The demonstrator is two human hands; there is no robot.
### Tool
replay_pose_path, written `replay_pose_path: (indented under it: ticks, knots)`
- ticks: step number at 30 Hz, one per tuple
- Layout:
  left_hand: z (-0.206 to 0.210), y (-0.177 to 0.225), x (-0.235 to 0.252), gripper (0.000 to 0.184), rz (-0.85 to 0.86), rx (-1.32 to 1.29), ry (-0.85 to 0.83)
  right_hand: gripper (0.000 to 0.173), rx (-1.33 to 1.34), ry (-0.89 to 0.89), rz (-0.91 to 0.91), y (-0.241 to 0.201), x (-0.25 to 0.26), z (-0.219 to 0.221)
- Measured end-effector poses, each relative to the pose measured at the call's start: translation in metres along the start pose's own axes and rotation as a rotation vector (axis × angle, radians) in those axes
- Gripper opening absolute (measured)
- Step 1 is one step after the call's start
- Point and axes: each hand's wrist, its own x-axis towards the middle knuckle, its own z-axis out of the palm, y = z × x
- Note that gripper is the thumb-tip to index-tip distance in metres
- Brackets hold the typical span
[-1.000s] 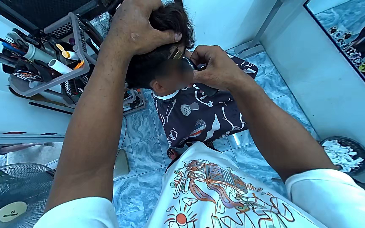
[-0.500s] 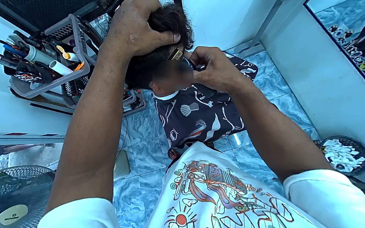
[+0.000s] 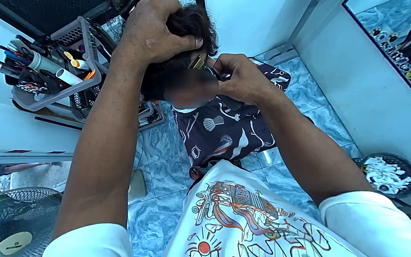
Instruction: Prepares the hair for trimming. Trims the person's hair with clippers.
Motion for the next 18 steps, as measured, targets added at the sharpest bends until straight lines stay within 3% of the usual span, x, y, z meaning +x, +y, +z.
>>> replay_pose_path:
  ticks: [18]
  knots:
    - [0.0005,-0.0016,0.0003,0.074,-0.003,0.003,-0.003,0.026,0.033,0.048,-0.032,0.0059,-0.0029,0.0061]
